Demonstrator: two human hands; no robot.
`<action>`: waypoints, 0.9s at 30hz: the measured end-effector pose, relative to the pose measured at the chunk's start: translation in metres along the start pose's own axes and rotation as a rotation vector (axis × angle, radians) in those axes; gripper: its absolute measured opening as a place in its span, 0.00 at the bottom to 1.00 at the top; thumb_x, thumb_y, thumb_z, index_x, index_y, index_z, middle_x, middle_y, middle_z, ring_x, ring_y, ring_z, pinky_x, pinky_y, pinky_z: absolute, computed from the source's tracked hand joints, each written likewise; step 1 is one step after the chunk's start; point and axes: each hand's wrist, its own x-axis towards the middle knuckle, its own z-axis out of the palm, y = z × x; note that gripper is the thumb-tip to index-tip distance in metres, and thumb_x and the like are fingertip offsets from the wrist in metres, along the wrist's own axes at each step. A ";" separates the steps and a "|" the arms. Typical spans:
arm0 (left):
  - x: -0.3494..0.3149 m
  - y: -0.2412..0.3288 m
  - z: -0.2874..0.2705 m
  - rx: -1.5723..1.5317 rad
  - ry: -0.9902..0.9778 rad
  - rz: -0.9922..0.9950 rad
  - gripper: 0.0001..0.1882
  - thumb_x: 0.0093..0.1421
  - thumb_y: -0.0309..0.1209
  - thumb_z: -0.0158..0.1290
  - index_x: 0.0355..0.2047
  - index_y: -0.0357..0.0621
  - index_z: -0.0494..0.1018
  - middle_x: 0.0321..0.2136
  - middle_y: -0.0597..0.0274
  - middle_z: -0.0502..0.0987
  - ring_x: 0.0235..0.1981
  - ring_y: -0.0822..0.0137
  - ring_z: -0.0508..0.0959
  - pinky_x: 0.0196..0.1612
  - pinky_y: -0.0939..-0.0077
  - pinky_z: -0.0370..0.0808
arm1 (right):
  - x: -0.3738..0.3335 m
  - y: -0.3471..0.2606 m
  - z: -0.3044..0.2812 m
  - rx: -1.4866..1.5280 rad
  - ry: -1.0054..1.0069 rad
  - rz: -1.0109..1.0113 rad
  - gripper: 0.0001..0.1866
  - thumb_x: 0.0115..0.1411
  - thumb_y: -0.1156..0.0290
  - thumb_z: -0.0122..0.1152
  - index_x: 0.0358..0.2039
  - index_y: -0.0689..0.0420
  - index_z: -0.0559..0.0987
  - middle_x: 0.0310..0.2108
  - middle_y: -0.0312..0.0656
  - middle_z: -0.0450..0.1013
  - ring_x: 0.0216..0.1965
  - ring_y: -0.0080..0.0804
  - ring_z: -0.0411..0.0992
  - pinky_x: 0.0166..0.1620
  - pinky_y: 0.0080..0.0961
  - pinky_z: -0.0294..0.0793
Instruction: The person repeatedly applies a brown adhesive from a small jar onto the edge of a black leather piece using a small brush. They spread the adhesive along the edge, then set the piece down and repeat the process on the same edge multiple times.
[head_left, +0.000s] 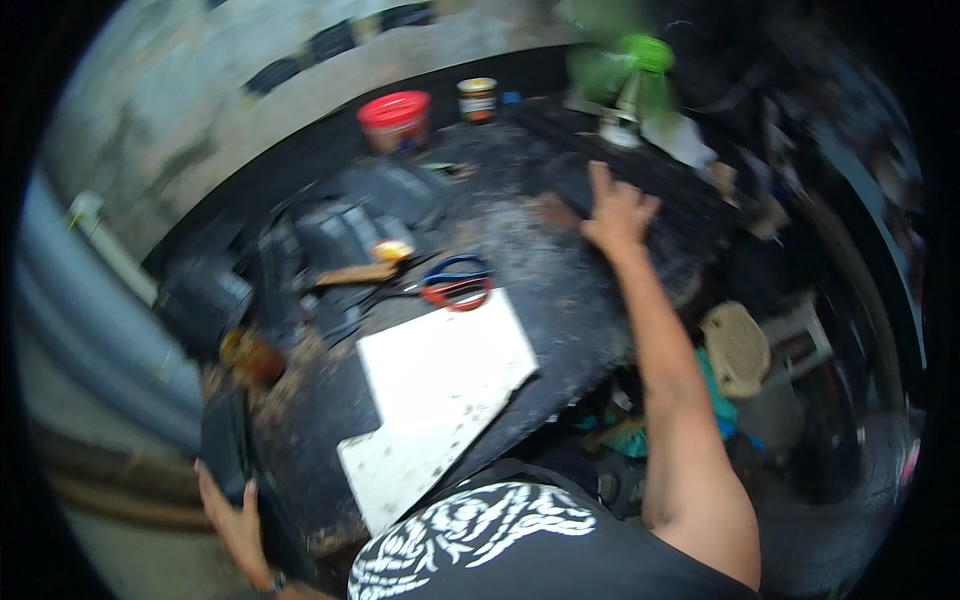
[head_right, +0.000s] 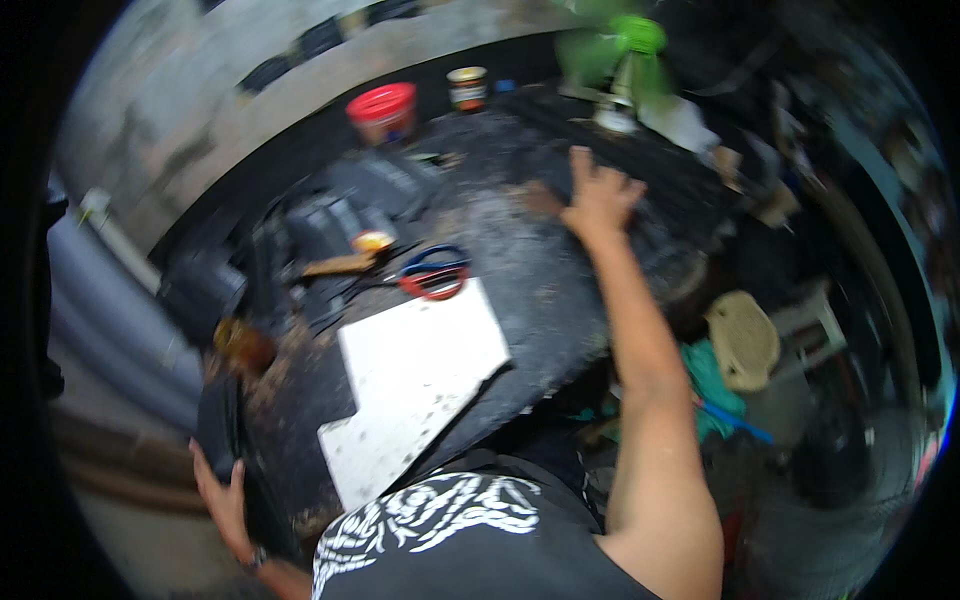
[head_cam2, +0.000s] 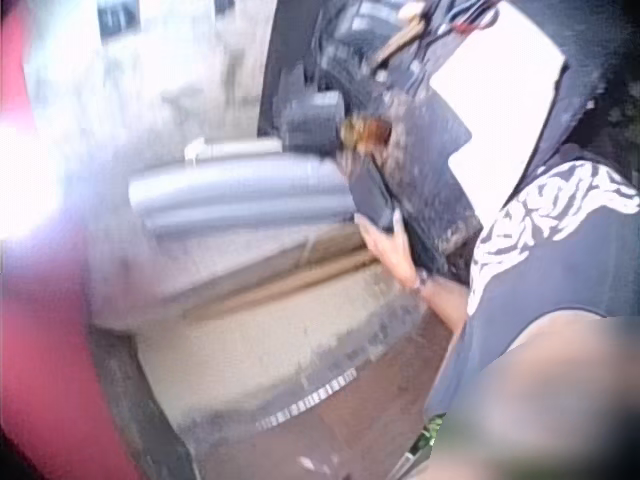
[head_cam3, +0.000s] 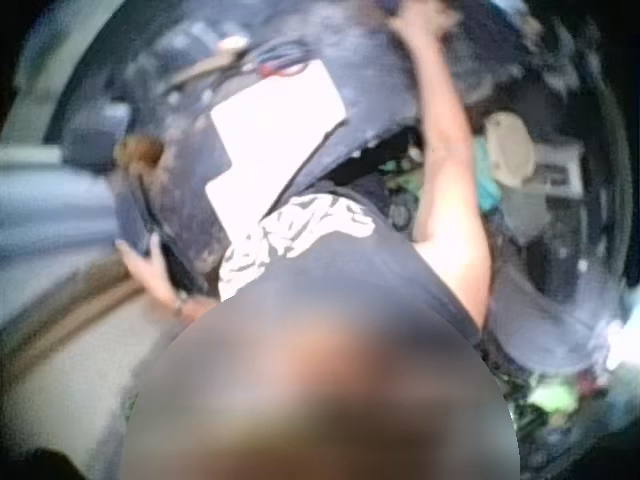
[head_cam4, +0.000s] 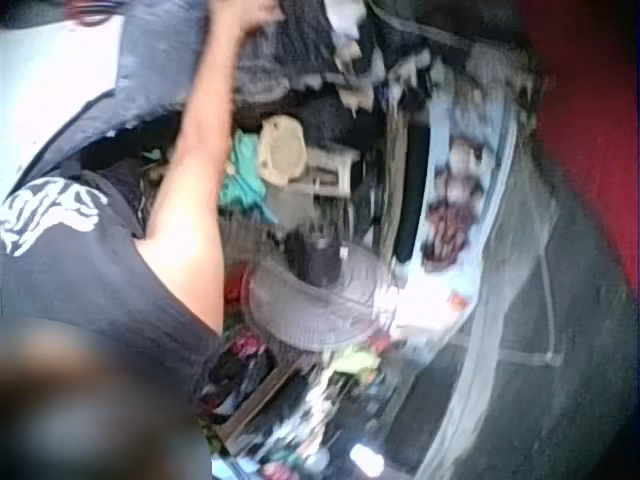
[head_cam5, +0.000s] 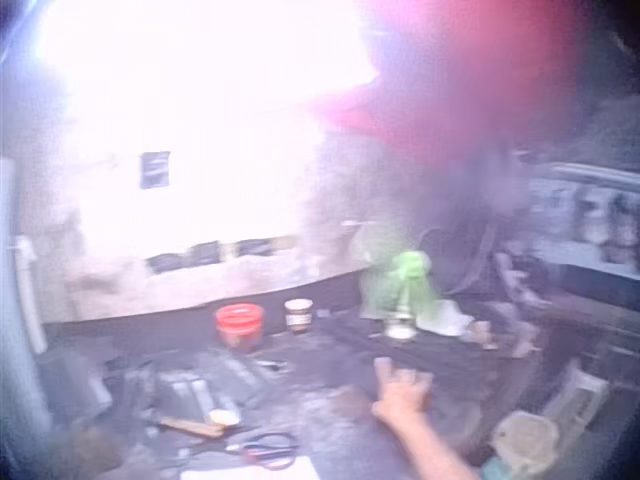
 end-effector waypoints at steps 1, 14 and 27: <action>-0.002 0.000 -0.001 0.037 0.002 -0.022 0.46 0.53 0.30 0.63 0.68 0.35 0.53 0.68 0.43 0.57 0.68 0.48 0.57 0.70 0.59 0.53 | 0.000 0.000 -0.001 -0.037 0.018 0.001 0.56 0.40 0.58 0.77 0.68 0.38 0.54 0.50 0.48 0.72 0.56 0.53 0.68 0.56 0.67 0.61; -0.015 0.043 -0.046 -0.157 0.296 0.052 0.51 0.45 0.25 0.66 0.69 0.47 0.55 0.57 0.49 0.66 0.57 0.52 0.69 0.59 0.60 0.69 | -0.085 -0.342 -0.142 0.964 -0.201 -1.150 0.32 0.69 0.38 0.32 0.53 0.39 0.82 0.71 0.53 0.48 0.74 0.50 0.36 0.70 0.53 0.28; -0.035 0.054 -0.037 -1.994 0.290 0.074 0.50 0.47 0.35 0.58 0.70 0.39 0.49 0.66 0.42 0.56 0.71 0.42 0.48 0.67 0.33 0.51 | -0.109 -0.421 -0.171 0.870 -0.211 -1.243 0.45 0.69 0.36 0.24 0.39 0.59 0.86 0.63 0.56 0.61 0.69 0.52 0.50 0.66 0.66 0.40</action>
